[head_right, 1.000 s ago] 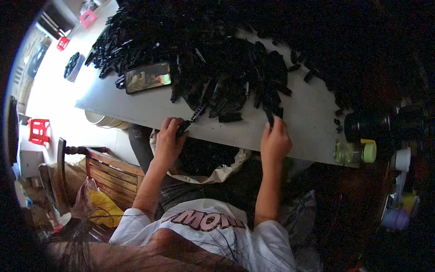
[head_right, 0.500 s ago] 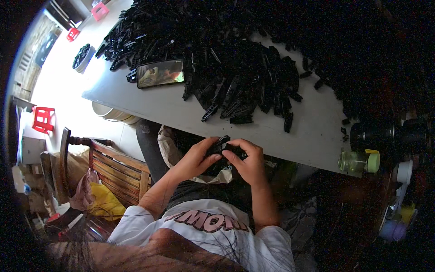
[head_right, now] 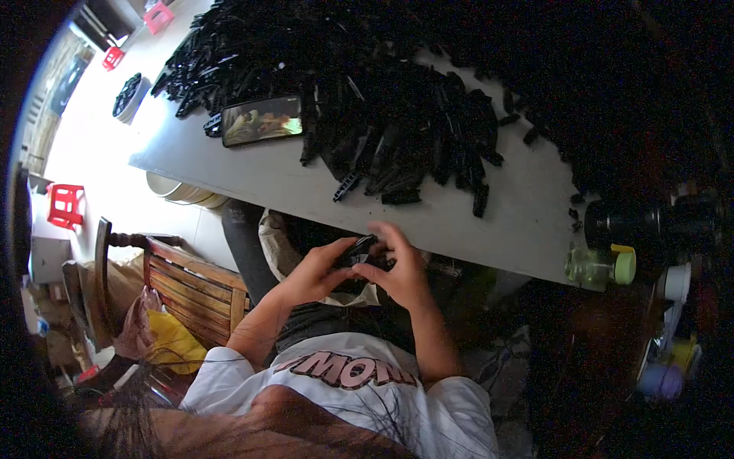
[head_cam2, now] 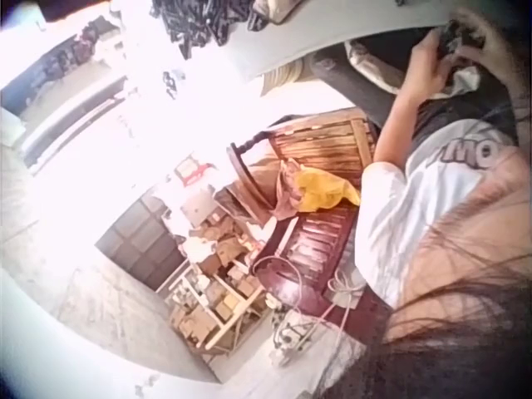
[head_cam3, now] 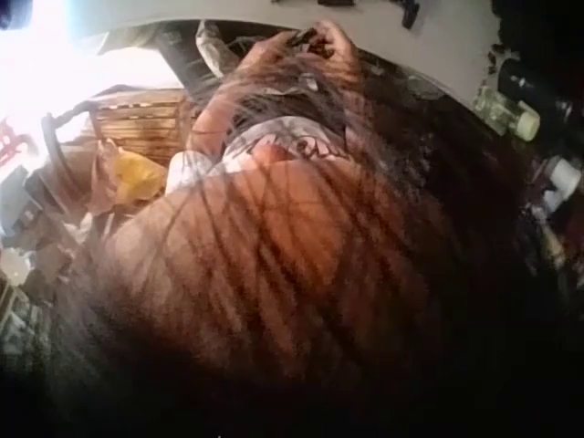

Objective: Assembling small black plastic hardware components by hand and placing them into a collection bag.

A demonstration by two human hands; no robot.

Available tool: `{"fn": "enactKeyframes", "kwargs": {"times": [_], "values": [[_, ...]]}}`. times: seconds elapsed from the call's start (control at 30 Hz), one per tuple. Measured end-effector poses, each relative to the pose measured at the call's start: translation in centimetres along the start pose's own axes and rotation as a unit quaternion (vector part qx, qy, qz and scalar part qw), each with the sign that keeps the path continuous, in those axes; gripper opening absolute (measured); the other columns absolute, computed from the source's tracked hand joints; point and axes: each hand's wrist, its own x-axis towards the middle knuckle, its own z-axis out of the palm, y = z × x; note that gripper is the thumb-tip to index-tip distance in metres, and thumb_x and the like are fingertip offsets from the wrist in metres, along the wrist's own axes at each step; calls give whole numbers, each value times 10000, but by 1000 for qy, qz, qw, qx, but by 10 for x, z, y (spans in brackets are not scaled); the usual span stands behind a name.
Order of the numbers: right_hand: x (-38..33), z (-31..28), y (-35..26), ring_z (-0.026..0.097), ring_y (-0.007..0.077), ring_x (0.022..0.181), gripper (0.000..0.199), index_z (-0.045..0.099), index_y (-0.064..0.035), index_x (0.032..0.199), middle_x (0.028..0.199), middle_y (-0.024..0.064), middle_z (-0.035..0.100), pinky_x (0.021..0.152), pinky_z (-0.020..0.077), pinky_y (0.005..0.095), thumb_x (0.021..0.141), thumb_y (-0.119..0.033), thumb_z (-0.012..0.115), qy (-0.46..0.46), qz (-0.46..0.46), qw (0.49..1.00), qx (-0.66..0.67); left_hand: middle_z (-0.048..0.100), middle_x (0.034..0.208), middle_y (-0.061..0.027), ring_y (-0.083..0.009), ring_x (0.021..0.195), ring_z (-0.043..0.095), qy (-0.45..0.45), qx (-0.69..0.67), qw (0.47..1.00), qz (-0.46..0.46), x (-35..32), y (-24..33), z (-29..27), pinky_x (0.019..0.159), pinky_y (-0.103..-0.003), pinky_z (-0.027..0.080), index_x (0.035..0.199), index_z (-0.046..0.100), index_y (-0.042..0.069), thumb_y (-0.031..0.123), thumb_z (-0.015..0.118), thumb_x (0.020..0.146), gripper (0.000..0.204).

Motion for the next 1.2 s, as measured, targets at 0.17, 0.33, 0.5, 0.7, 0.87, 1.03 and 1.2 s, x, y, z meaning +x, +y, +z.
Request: {"fn": "enactKeyframes", "kwargs": {"times": [0.17, 0.33, 0.5, 0.7, 0.87, 1.03, 1.2], "values": [[-5, 4, 12, 538, 60, 651, 321, 510, -1, 1000, 805, 28, 566, 535, 448, 194, 738, -30, 694, -92, 19, 995, 32, 594, 909, -212, -301, 784, 632, -7, 143, 990, 0, -10, 1, -6, 658, -325, 482, 1124, 480, -64, 62, 604, 791, 377], [-9, 20, 37, 530, 44, 637, 246, 513, -1, 956, 776, 25, 562, 542, 425, 203, 780, -65, 674, -78, 10, 997, 20, 596, 941, -209, -351, 815, 610, -15, 116, 989, -86, -19, -5, -10, 684, -352, 478, 1109, 495, -49, 71, 612, 781, 369], [-6, 20, 23, 614, 230, 786, 287, 552, -28, 974, 869, 112, 607, 659, 470, 333, 781, -194, 685, 5, -126, 983, -136, 568, 942, -171, -358, 881, 549, 9, 342, 939, 47, -6, -1, -27, 744, -402, 448, 1002, 575, 9, 122, 670, 724, 315], [17, -72, 17, 571, 236, 789, 235, 542, -25, 979, 895, 90, 564, 726, 460, 330, 805, -151, 638, 321, -75, 850, -410, 525, 982, -153, -357, 895, 520, 251, 426, 868, 51, 48, 3, -20, 738, -412, 433, 997, 537, 23, 127, 665, 742, 304], [25, -107, 56, 574, 268, 822, 274, 516, -27, 1001, 988, 127, 549, 717, 459, 342, 793, -150, 643, 334, -32, 762, -553, 490, 936, -105, -293, 863, 501, 258, 501, 822, 77, 76, -27, -19, 682, -372, 439, 955, 510, 66, 140, 666, 695, 312], [18, -120, 62, 582, 196, 770, 233, 515, -3, 1009, 829, 83, 577, 676, 467, 319, 808, -98, 584, 405, 54, 868, -281, 514, 872, -112, -303, 800, 526, 306, 477, 818, 102, 59, -23, -26, 643, -370, 449, 927, 510, 63, 62, 593, 736, 208], [5, -113, 64, 438, 58, 541, 146, 577, -59, 975, 738, 7, 541, 479, 328, 191, 872, -158, 547, 498, 13, 866, 36, 549, 799, -179, -377, 677, 535, 303, 347, 887, 27, 40, -20, -22, 605, -383, 435, 995, 460, 26, 61, 489, 870, 134]]}}
